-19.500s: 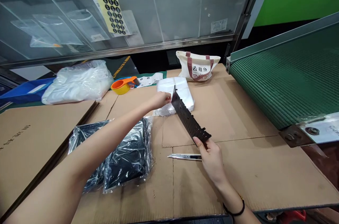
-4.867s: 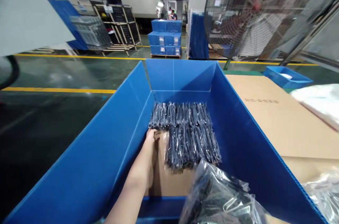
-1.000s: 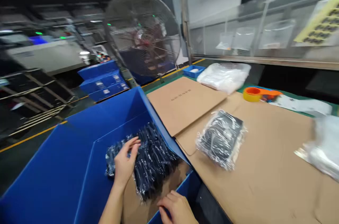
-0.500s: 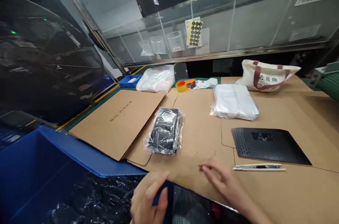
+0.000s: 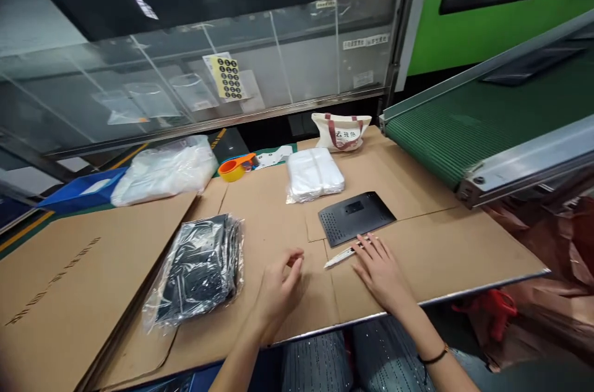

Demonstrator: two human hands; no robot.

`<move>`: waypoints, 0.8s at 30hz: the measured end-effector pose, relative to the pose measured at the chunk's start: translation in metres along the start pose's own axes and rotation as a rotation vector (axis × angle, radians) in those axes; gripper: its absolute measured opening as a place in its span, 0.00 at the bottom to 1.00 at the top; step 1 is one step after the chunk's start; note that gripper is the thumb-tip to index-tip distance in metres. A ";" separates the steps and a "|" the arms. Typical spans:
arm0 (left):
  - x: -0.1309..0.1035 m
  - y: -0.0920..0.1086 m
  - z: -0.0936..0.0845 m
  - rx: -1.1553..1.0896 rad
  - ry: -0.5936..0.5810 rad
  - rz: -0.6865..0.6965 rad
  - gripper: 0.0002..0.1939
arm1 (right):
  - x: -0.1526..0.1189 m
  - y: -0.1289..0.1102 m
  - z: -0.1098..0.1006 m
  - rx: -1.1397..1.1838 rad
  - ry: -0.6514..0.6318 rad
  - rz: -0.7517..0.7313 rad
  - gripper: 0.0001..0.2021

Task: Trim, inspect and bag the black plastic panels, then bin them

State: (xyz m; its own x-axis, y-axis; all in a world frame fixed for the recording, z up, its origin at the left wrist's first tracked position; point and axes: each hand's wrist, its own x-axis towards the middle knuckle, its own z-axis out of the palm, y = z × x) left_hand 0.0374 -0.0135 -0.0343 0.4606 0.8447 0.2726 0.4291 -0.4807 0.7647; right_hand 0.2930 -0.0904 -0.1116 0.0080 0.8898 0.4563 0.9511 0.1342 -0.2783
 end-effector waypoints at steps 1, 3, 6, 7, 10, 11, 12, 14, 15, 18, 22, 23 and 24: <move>0.010 -0.002 0.004 -0.014 -0.022 -0.012 0.11 | -0.001 -0.002 -0.001 -0.004 -0.003 0.000 0.20; 0.030 -0.008 0.012 -0.025 -0.045 -0.028 0.12 | 0.000 -0.005 -0.004 0.015 0.004 0.006 0.15; 0.052 -0.020 0.022 -0.025 -0.031 -0.040 0.12 | 0.000 -0.004 -0.009 0.089 0.019 0.001 0.09; 0.057 -0.025 0.025 -0.025 -0.023 -0.042 0.13 | -0.001 -0.001 -0.010 0.122 0.018 0.001 0.08; 0.061 -0.036 0.030 -0.028 -0.020 -0.035 0.18 | -0.007 0.018 -0.018 0.201 0.008 0.017 0.06; 0.061 -0.038 0.031 -0.032 -0.026 -0.030 0.22 | -0.009 0.027 -0.021 0.215 0.004 0.024 0.06; 0.061 -0.039 0.031 -0.033 -0.039 -0.019 0.26 | -0.012 0.035 -0.025 0.222 0.002 0.029 0.07; 0.061 -0.039 0.032 -0.008 -0.081 0.016 0.35 | -0.017 0.050 -0.033 0.229 -0.008 0.044 0.09; 0.063 -0.038 0.033 0.023 -0.109 0.035 0.41 | -0.018 0.056 -0.037 0.233 -0.018 0.055 0.10; 0.073 -0.034 0.041 0.151 -0.216 0.064 0.56 | -0.011 0.067 -0.046 0.268 -0.052 0.093 0.12; 0.090 -0.031 0.056 0.247 -0.263 0.091 0.63 | 0.027 0.079 -0.048 0.472 0.003 0.268 0.15; 0.093 -0.031 0.059 0.255 -0.259 0.107 0.63 | 0.041 0.084 -0.046 0.528 0.034 0.335 0.17; 0.095 -0.031 0.060 0.258 -0.258 0.125 0.62 | 0.055 0.091 -0.043 0.570 0.060 0.396 0.20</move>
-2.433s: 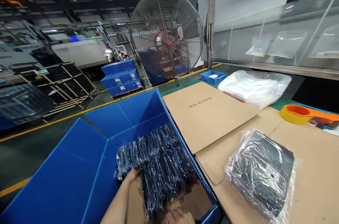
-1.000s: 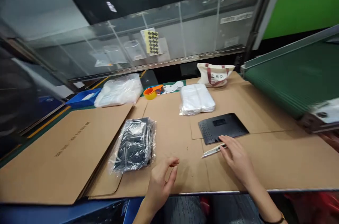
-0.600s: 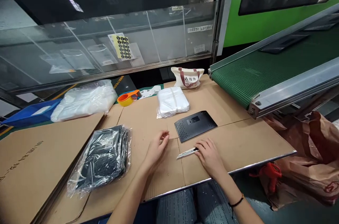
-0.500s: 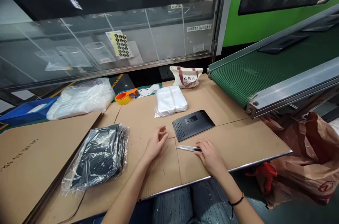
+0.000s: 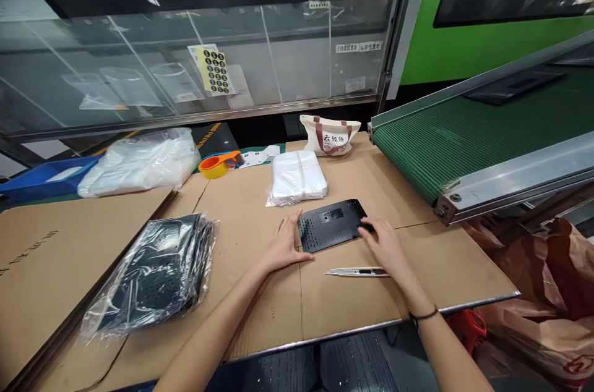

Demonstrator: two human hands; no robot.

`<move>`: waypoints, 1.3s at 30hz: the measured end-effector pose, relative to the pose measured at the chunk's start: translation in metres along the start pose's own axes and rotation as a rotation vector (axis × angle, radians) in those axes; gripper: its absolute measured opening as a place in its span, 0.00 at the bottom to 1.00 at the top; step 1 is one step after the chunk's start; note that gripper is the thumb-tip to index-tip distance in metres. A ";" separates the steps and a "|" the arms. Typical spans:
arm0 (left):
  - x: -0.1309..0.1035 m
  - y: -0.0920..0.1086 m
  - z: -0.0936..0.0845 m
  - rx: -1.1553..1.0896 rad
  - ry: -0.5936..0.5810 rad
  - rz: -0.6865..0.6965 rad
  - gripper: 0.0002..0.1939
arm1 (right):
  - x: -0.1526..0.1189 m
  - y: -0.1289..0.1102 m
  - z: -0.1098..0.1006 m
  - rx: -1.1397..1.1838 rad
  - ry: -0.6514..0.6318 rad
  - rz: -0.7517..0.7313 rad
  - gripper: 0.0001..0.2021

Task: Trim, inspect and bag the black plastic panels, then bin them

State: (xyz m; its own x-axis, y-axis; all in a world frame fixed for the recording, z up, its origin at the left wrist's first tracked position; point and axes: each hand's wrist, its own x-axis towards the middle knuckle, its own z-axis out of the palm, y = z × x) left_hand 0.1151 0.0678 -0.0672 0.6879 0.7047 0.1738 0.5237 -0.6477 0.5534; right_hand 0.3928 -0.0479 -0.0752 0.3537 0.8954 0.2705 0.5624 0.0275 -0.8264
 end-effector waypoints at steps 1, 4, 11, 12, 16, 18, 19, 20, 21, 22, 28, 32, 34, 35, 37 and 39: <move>0.002 0.000 0.000 0.000 0.004 0.019 0.61 | 0.016 0.002 0.002 0.030 0.020 0.039 0.22; 0.001 -0.001 -0.005 0.004 0.038 0.101 0.56 | 0.056 0.009 0.013 0.133 -0.002 0.117 0.26; -0.016 -0.012 -0.029 0.021 0.257 0.253 0.53 | 0.076 -0.006 0.025 0.592 -0.259 0.258 0.29; -0.017 -0.014 -0.031 -0.003 0.250 0.233 0.54 | 0.074 -0.009 0.024 0.646 -0.294 0.290 0.27; -0.021 -0.021 -0.030 -0.087 0.180 0.123 0.52 | 0.062 -0.015 0.025 0.819 -0.366 0.403 0.22; -0.020 -0.021 -0.026 -0.105 0.212 0.086 0.52 | 0.057 -0.016 0.028 0.882 -0.381 0.447 0.20; -0.019 -0.019 -0.024 -0.102 0.256 0.064 0.52 | 0.055 -0.017 0.030 0.908 -0.388 0.464 0.20; -0.018 -0.016 -0.022 -0.089 0.312 0.038 0.51 | 0.054 -0.018 0.031 0.932 -0.394 0.479 0.20; -0.016 -0.011 -0.021 -0.068 0.373 0.010 0.49 | 0.053 -0.018 0.033 0.952 -0.399 0.489 0.19; -0.014 -0.005 -0.020 -0.042 0.430 -0.013 0.46 | 0.053 -0.019 0.034 0.971 -0.403 0.497 0.19; 0.002 0.024 -0.022 0.209 0.469 -0.038 0.38 | 0.050 -0.023 0.038 1.030 -0.429 0.525 0.18; 0.006 0.025 -0.021 0.243 0.455 -0.123 0.28 | 0.044 -0.029 0.044 1.042 -0.469 0.532 0.17; 0.006 0.024 -0.021 0.222 0.488 -0.166 0.22 | 0.042 -0.032 0.047 1.045 -0.501 0.525 0.17; 0.006 0.023 -0.021 0.204 0.510 -0.180 0.18 | 0.041 -0.032 0.048 1.042 -0.519 0.522 0.17; 0.005 0.021 -0.024 0.143 0.565 -0.196 0.12 | 0.040 -0.033 0.049 1.033 -0.540 0.517 0.18; 0.004 0.017 -0.028 0.056 0.648 -0.206 0.10 | 0.040 -0.032 0.049 1.025 -0.537 0.515 0.18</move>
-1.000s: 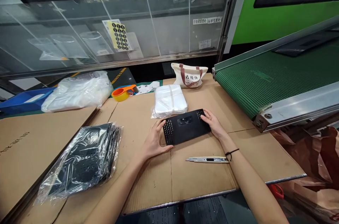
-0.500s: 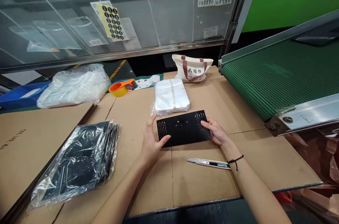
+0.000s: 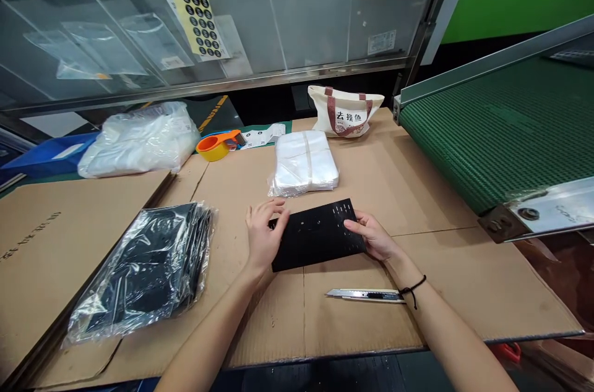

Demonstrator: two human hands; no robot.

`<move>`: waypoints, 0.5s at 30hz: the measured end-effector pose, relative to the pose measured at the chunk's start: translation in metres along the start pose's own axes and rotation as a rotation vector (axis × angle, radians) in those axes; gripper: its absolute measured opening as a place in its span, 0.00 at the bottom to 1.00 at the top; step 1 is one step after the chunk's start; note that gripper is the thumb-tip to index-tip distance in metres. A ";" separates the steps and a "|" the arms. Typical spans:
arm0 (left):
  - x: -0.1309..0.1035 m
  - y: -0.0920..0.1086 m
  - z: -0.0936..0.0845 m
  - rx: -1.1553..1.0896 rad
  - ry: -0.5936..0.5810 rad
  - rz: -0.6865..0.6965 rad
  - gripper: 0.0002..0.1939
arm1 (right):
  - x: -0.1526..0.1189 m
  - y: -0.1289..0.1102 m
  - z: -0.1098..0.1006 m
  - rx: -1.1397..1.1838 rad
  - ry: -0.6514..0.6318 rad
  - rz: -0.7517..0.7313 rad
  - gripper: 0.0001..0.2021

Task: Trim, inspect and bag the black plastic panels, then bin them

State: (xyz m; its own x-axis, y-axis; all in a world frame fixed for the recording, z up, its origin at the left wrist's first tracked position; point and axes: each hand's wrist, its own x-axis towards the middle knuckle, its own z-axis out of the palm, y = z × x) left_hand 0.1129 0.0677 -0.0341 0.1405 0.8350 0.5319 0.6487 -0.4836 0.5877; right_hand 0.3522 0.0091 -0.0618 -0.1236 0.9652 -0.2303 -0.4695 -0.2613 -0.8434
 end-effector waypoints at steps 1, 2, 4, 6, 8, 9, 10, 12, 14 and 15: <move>0.001 -0.003 -0.003 -0.043 0.048 -0.023 0.10 | 0.000 0.000 -0.001 0.001 0.010 -0.006 0.17; 0.002 -0.007 -0.006 -0.076 0.104 -0.041 0.11 | 0.000 -0.001 -0.001 0.006 0.021 -0.011 0.17; 0.004 -0.015 -0.013 -0.100 0.204 -0.049 0.13 | -0.001 -0.002 -0.002 0.019 0.033 -0.015 0.17; 0.003 -0.023 -0.019 -0.093 0.259 -0.025 0.17 | -0.001 -0.003 -0.003 0.023 0.027 -0.013 0.18; 0.001 -0.028 -0.022 -0.087 0.266 0.004 0.17 | -0.002 -0.003 -0.003 0.009 0.015 -0.006 0.19; -0.001 -0.029 -0.022 -0.091 0.258 0.015 0.16 | -0.001 -0.002 -0.003 0.000 0.012 -0.002 0.19; -0.002 -0.028 -0.021 -0.097 0.247 0.028 0.14 | -0.001 -0.002 -0.004 -0.009 0.012 0.004 0.19; -0.005 -0.026 -0.018 -0.109 0.206 0.070 0.08 | -0.001 -0.001 -0.005 -0.023 0.018 0.015 0.20; -0.007 -0.021 -0.014 -0.125 0.137 0.137 0.07 | -0.002 -0.001 -0.004 -0.030 0.025 0.020 0.19; -0.007 -0.018 -0.012 -0.130 0.096 0.173 0.12 | -0.002 -0.001 -0.004 -0.031 0.027 0.022 0.19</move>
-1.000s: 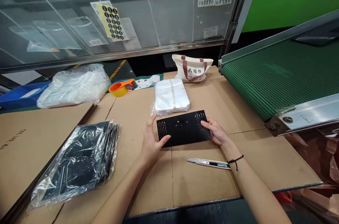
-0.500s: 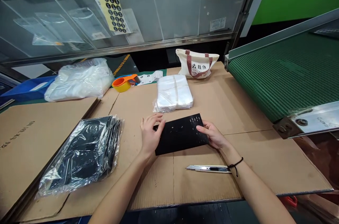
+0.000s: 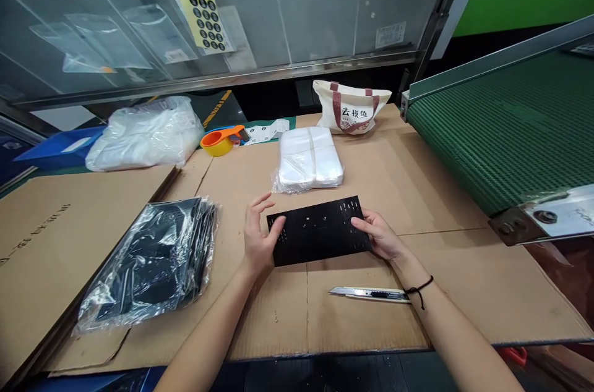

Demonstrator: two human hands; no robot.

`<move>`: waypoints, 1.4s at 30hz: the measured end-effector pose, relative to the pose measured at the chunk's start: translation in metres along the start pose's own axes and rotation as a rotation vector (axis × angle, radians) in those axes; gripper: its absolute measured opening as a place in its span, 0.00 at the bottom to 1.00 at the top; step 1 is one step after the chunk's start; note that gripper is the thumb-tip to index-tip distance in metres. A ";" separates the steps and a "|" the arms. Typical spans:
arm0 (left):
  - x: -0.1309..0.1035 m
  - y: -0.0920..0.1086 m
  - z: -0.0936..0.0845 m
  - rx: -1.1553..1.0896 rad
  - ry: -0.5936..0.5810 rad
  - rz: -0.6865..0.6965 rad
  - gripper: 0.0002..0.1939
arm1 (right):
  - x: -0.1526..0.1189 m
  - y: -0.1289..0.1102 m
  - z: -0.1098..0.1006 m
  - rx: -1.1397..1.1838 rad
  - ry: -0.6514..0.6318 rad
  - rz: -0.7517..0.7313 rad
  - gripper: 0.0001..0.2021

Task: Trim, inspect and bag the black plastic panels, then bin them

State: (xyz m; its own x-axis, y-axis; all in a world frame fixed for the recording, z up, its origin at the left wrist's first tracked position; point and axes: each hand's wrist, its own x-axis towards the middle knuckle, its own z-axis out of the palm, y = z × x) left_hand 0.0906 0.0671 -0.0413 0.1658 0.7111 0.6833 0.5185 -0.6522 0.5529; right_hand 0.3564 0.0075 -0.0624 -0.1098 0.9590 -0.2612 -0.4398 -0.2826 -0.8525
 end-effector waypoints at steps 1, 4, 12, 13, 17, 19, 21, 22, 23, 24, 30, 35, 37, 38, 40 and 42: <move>0.000 0.002 0.001 -0.004 -0.045 0.026 0.16 | -0.001 -0.001 0.001 0.001 -0.002 0.003 0.19; 0.001 0.007 0.004 0.025 -0.157 0.057 0.18 | -0.003 -0.003 0.004 0.012 -0.024 0.009 0.18; -0.001 0.009 0.007 0.044 -0.154 0.011 0.13 | -0.004 -0.004 0.009 -0.017 -0.114 0.022 0.16; -0.001 0.009 0.007 0.022 -0.138 -0.012 0.13 | -0.004 -0.004 0.009 -0.013 -0.116 0.019 0.16; -0.003 0.003 0.004 -0.124 0.093 -0.158 0.05 | -0.002 -0.003 0.007 0.016 -0.069 0.004 0.16; -0.004 0.000 0.001 -0.164 0.213 -0.170 0.01 | -0.002 -0.003 0.004 0.023 -0.037 -0.004 0.17; -0.005 -0.002 -0.001 -0.098 0.235 -0.058 0.03 | -0.001 -0.002 0.003 0.025 -0.018 -0.005 0.18; -0.005 -0.002 -0.003 -0.035 0.201 0.027 0.05 | -0.001 -0.002 0.002 0.025 -0.014 -0.004 0.18; -0.005 -0.001 -0.003 0.032 0.153 0.117 0.08 | -0.001 -0.002 0.001 0.025 -0.010 -0.004 0.19; -0.005 0.001 -0.004 0.095 0.096 0.203 0.10 | -0.002 -0.002 0.001 0.023 -0.005 -0.005 0.19; -0.002 0.011 -0.002 0.269 -0.144 0.451 0.17 | -0.002 -0.001 0.000 0.038 0.026 0.000 0.18; -0.004 0.011 -0.001 0.187 -0.224 0.479 0.16 | -0.002 0.000 -0.002 0.029 0.028 0.006 0.19; -0.005 0.010 -0.002 0.122 -0.192 0.466 0.15 | -0.001 0.001 -0.002 0.025 0.035 0.002 0.19; -0.006 0.009 -0.002 0.092 -0.164 0.443 0.16 | -0.001 0.001 -0.002 0.027 0.038 -0.001 0.19; -0.006 0.009 -0.004 0.051 -0.108 0.397 0.16 | -0.001 0.000 -0.001 0.038 0.045 -0.006 0.19; -0.005 0.011 -0.005 0.048 -0.107 0.400 0.16 | -0.001 0.000 -0.001 0.056 0.051 -0.003 0.18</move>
State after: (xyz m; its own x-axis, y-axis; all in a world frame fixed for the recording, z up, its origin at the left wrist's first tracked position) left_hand 0.0913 0.0553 -0.0367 0.4472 0.4290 0.7848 0.4338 -0.8714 0.2291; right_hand 0.3570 0.0061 -0.0625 -0.0639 0.9571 -0.2825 -0.4897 -0.2767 -0.8268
